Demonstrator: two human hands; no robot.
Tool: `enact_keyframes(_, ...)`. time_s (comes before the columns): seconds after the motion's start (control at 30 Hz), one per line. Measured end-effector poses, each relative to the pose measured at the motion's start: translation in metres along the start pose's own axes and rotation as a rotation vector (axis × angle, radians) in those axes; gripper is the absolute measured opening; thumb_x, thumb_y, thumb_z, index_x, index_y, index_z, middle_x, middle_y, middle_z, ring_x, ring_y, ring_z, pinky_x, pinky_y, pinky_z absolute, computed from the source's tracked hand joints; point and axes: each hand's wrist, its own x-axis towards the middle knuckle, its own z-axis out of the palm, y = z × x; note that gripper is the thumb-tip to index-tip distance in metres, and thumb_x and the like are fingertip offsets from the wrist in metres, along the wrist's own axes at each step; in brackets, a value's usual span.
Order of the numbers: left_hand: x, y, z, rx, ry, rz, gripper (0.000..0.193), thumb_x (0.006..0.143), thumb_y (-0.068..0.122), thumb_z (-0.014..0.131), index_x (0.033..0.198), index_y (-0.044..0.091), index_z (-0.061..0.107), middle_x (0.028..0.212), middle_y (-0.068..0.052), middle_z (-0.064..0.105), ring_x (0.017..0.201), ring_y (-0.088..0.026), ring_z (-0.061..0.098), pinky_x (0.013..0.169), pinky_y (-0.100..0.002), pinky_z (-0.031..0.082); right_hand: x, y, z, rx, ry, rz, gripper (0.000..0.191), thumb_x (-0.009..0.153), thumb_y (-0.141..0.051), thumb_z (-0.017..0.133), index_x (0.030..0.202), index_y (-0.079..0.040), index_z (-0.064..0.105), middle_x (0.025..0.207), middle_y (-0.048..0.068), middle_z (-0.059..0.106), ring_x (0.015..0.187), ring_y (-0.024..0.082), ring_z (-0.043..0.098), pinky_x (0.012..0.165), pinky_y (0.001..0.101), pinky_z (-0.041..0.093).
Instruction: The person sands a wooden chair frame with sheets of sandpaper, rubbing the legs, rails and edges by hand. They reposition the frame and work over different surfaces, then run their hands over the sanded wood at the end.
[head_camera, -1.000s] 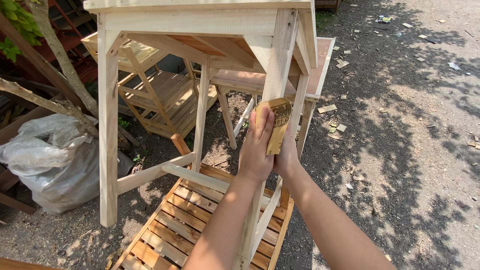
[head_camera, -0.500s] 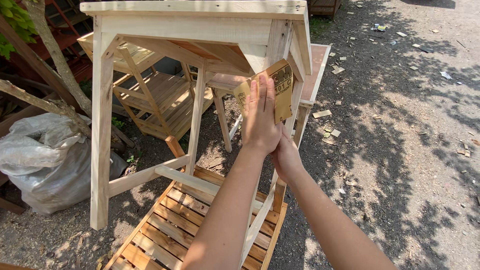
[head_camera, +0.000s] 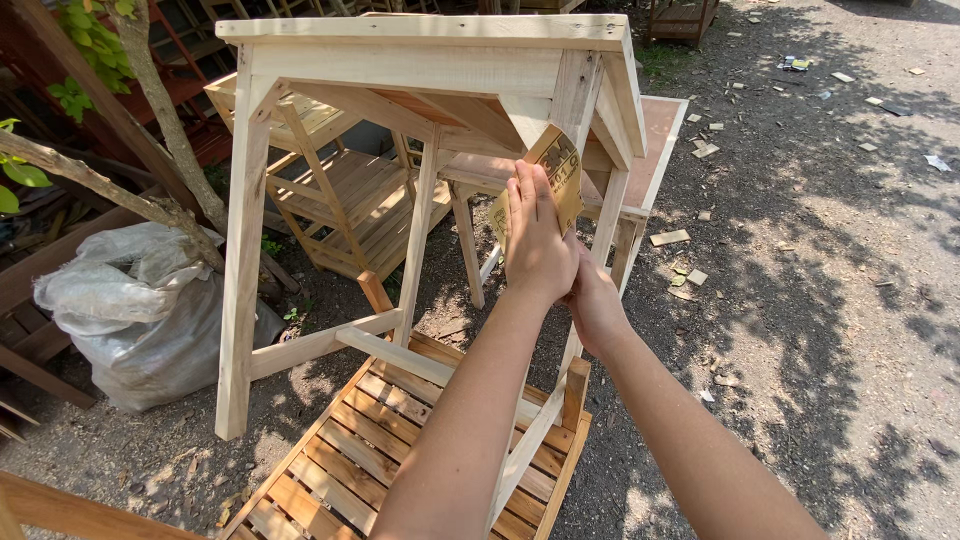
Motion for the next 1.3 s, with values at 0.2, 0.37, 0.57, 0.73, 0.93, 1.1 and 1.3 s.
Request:
enact_keyframes(0.2,-0.057,-0.011,0.001,0.088,0.113,-0.023,0.083,0.100,0.014,0.061,0.164,0.006,0.010,0.169,-0.023,0.014,0.154,-0.043,0.022,0.124,-0.048,0.024,0.030,-0.029,-0.023,-0.370,0.043,-0.042,0.045,0.105,-0.034,0.042,0.141,-0.013,0.060,0.125,0.001,0.064,0.104,0.013,0.060,0.090,0.0325,0.050)
enact_keyframes(0.37,-0.108,-0.026,0.007,0.224,0.122,-0.146,0.090,0.087,0.004,0.059,0.162,-0.001,0.009,0.167,-0.029,0.023,0.149,-0.043,0.035,0.121,-0.049,0.034,0.058,-0.057,-0.037,-0.653,-0.081,-0.212,0.042,0.106,-0.033,0.048,0.142,-0.012,0.057,0.119,0.006,0.052,0.106,0.013,0.053,0.091,0.0328,0.048)
enact_keyframes(0.57,-0.003,0.006,0.028,0.315,0.203,-0.239,0.095,0.087,0.017,0.073,0.159,0.002,0.013,0.161,-0.028,0.026,0.140,-0.046,0.038,0.114,-0.054,0.032,0.087,-0.066,-0.030,-0.681,-0.121,-0.384,0.042,0.102,-0.026,0.054,0.139,-0.006,0.055,0.122,0.009,0.049,0.106,0.019,0.055,0.096,0.0328,0.048)
enact_keyframes(0.73,-0.018,0.009,0.014,0.247,0.192,-0.296,0.087,0.089,0.010,0.061,0.164,0.008,0.017,0.168,-0.012,0.030,0.142,-0.036,0.044,0.114,-0.045,0.041,0.099,-0.061,-0.031,-0.792,-0.148,-0.401,0.029,0.106,-0.022,0.059,0.127,-0.001,0.060,0.121,0.013,0.054,0.113,0.023,0.055,0.102,0.0364,0.045)
enact_keyframes(0.93,-0.048,-0.011,0.001,0.045,0.074,-0.492,0.058,0.109,0.024,0.042,0.162,0.010,0.027,0.161,-0.013,0.040,0.148,-0.033,0.044,0.122,-0.040,0.038,0.107,-0.050,-0.007,-0.515,-0.149,-0.414,0.043,0.101,-0.019,0.056,0.141,-0.005,0.048,0.123,0.013,0.054,0.111,0.023,0.057,0.099,0.0349,0.046)
enact_keyframes(1.1,0.021,0.013,0.016,0.234,0.303,-0.206,0.060,0.107,0.032,0.042,0.159,0.007,0.028,0.167,-0.017,0.031,0.151,-0.037,0.033,0.119,-0.049,0.028,0.120,-0.040,0.008,0.109,-0.238,-0.010,0.039,0.107,-0.028,0.049,0.140,-0.009,0.048,0.122,0.008,0.062,0.110,0.019,0.059,0.094,0.0356,0.048)
enact_keyframes(1.3,-0.030,0.016,-0.009,-0.078,0.250,-0.417,0.057,0.107,0.044,0.035,0.150,0.009,0.045,0.145,-0.018,0.056,0.131,-0.039,0.055,0.107,-0.050,0.044,0.142,-0.046,-0.005,0.106,-0.230,0.094,0.047,0.107,-0.040,0.046,0.143,-0.010,0.050,0.123,0.010,0.062,0.108,0.022,0.060,0.089,0.0420,0.050)
